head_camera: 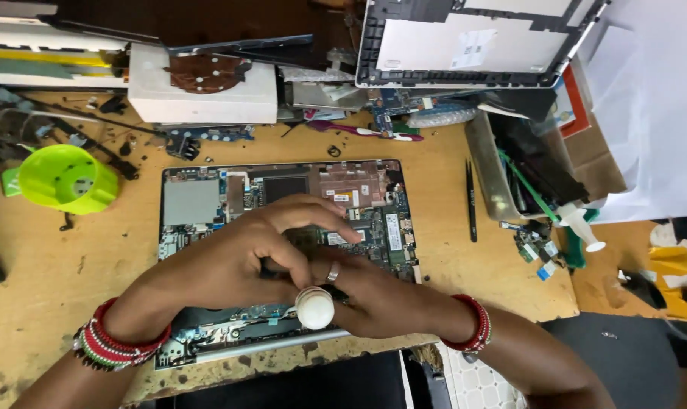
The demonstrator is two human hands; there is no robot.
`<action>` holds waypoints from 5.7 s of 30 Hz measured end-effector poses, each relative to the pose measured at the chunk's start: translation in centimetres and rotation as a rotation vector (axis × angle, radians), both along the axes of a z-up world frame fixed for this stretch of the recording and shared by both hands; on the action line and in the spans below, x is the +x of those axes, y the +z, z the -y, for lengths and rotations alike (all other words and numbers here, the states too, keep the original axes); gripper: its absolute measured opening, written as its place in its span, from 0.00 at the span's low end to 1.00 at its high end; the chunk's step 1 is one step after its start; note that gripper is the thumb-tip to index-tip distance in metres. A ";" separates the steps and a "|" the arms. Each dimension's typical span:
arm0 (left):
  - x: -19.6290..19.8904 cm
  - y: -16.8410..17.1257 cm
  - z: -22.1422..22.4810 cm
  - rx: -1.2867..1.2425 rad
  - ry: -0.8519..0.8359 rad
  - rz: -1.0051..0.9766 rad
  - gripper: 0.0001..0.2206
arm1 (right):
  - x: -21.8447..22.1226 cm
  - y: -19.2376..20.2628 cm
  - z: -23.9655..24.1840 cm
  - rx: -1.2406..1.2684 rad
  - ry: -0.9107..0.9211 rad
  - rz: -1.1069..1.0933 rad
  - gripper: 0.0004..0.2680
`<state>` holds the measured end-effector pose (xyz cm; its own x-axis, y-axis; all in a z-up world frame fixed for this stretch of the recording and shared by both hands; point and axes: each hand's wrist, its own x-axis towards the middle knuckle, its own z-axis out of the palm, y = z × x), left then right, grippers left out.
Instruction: Opening a laptop casing by removing screws and prying the panel to inspect internal components.
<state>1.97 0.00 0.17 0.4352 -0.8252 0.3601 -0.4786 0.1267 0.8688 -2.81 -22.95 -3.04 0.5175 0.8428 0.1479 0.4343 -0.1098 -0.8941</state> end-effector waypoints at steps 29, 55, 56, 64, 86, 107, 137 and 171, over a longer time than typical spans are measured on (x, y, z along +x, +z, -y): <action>0.4 0.1 -0.3 0.040 -0.136 -0.174 0.16 | -0.8 -1.0 -0.5 0.134 -0.059 -0.033 0.11; 3.3 -0.8 -4.7 -0.299 0.360 -0.246 0.36 | -0.5 0.2 -1.3 0.107 -0.257 0.197 0.06; 3.5 -1.0 -4.6 -0.328 0.416 -0.343 0.36 | -0.5 0.1 -1.2 0.098 -0.239 0.176 0.07; 3.3 -2.0 -3.7 -0.309 0.516 -0.256 0.22 | -0.7 -0.2 -0.9 0.160 -0.386 -0.074 0.08; -7.0 1.7 -8.4 0.414 0.709 0.045 0.30 | 1.1 -0.7 0.9 0.310 -0.408 0.057 0.11; -9.7 1.5 -10.1 0.663 0.679 0.055 0.39 | 1.7 -0.3 0.9 0.341 -0.498 0.075 0.10; -8.1 -1.6 -11.0 0.557 0.611 -0.017 0.40 | 0.9 0.0 -0.2 0.255 -0.543 0.281 0.05; -4.7 -3.9 -1.6 0.590 0.540 0.589 0.10 | 0.9 0.4 -1.0 0.189 -0.326 0.137 0.07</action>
